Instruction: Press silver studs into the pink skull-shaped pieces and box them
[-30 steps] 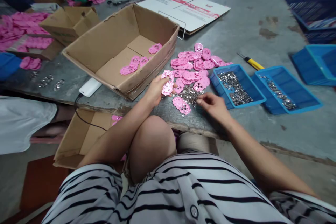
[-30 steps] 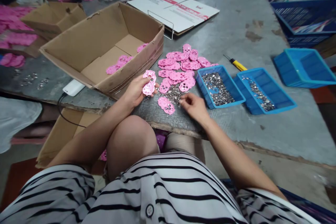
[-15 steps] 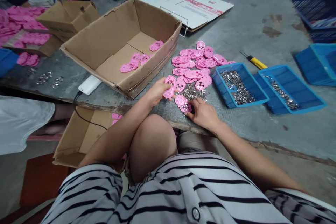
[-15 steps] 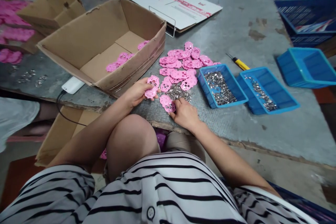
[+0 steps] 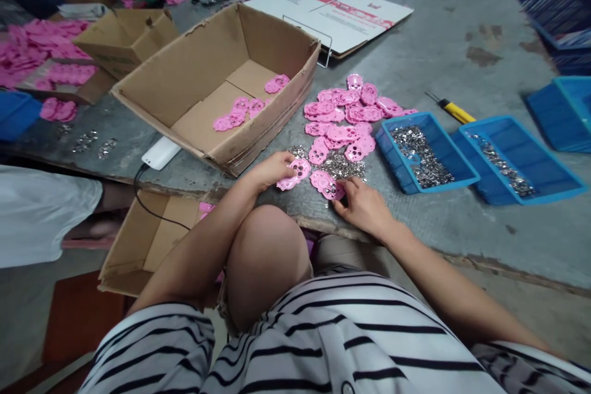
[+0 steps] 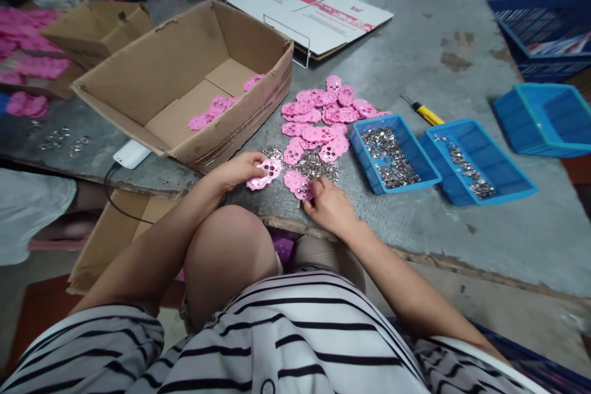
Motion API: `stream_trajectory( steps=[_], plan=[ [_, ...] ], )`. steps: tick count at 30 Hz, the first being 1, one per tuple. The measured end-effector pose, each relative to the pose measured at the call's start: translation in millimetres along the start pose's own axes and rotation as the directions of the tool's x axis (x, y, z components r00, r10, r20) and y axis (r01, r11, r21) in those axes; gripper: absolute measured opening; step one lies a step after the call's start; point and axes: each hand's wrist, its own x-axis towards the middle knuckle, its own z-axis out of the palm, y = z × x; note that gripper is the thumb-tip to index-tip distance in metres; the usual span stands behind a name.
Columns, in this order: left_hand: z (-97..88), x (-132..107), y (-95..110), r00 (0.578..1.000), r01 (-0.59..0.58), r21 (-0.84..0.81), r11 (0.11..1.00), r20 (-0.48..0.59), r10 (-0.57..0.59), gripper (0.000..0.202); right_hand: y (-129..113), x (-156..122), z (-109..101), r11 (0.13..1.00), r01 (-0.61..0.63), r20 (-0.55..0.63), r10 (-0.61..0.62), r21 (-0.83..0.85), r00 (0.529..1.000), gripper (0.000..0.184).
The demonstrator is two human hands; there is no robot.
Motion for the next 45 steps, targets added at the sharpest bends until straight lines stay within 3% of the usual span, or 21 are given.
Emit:
stream_trajectory(
  steps=[5, 9, 17, 20, 22, 24, 26, 28, 30, 33, 37, 40, 43, 45],
  plan=[
    [-1.0, 2.6, -6.7, 0.994, -0.010, 0.306, 0.952, 0.107, -0.024, 0.025, 15.6, -7.9, 3.9, 0.996, 0.026, -0.121, -0.015, 0.087, 0.992, 0.042],
    [2.7, 4.2, -4.5, 0.983, -0.028, 0.478, 0.878, 0.173, -0.063, 0.026, 19.9, -11.3, 4.7, 0.987, 0.088, -0.272, -0.050, 0.131, 0.961, 0.038],
    [3.3, -0.9, 6.4, 0.972, -0.229, 0.813, 0.536, 0.225, 0.074, 0.033, 12.8, -5.7, 2.3, 0.978, 0.114, -0.419, -0.031, 0.175, 0.907, 0.037],
    [3.1, -5.5, 7.1, 0.973, -0.232, 0.816, 0.530, 0.189, 0.135, 0.025, 9.7, -2.6, 0.2, 0.976, 0.118, -0.449, -0.023, 0.185, 0.893, 0.037],
    [3.4, -9.9, 8.3, 0.967, -0.238, 0.760, 0.604, 0.131, 0.217, 0.016, 6.9, -0.3, -2.8, 0.976, 0.117, -0.461, -0.019, 0.184, 0.887, 0.038],
    [4.5, -14.0, 9.8, 0.956, -0.272, 0.621, 0.735, 0.090, 0.278, 0.015, 3.4, 2.3, -7.3, 0.977, 0.120, -0.471, -0.023, 0.178, 0.882, 0.038],
    [6.2, -16.3, 10.4, 0.963, -0.269, 0.325, 0.907, 0.099, 0.250, 0.025, -0.5, 4.9, -13.0, 0.979, 0.130, -0.480, -0.040, 0.156, 0.877, 0.038],
    [8.0, -16.5, 10.0, 0.974, -0.164, -0.061, 0.985, 0.146, 0.171, 0.030, -5.1, 7.4, -19.1, 0.983, 0.137, -0.490, -0.062, 0.118, 0.869, 0.038],
    [8.8, -15.2, 9.4, 0.976, -0.049, -0.353, 0.934, 0.182, 0.120, 0.026, -10.7, 9.7, -24.5, 0.988, 0.134, -0.496, -0.078, 0.079, 0.865, 0.039],
    [8.1, -13.5, 10.6, 0.980, 0.019, -0.526, 0.850, 0.178, 0.089, 0.015, -18.9, 13.4, -30.0, 0.990, 0.130, -0.488, -0.085, 0.059, 0.869, 0.041],
    [5.0, -17.5, 17.8, 0.990, 0.040, -0.551, 0.834, 0.134, 0.041, 0.015, -19.3, 16.6, -32.6, 0.962, 0.207, -0.493, -0.095, 0.179, 0.865, 0.043],
    [-4.8, -30.9, 22.3, 0.992, -0.008, -0.561, 0.828, 0.098, 0.076, 0.015, -9.3, 13.0, -34.2, 0.909, 0.276, -0.500, -0.089, 0.314, 0.861, 0.045],
    [-30.4, -57.8, 17.3, 0.990, -0.053, -0.571, 0.819, 0.080, 0.120, 0.016, 4.1, 6.8, -35.1, 0.870, 0.241, -0.431, -0.037, 0.429, 0.902, 0.038],
    [-55.1, -84.5, 5.1, 0.996, -0.077, -0.572, 0.816, -0.010, 0.087, 0.014, 13.0, 3.0, -32.9, 0.862, 0.151, -0.329, 0.020, 0.484, 0.944, 0.033]
  ],
)
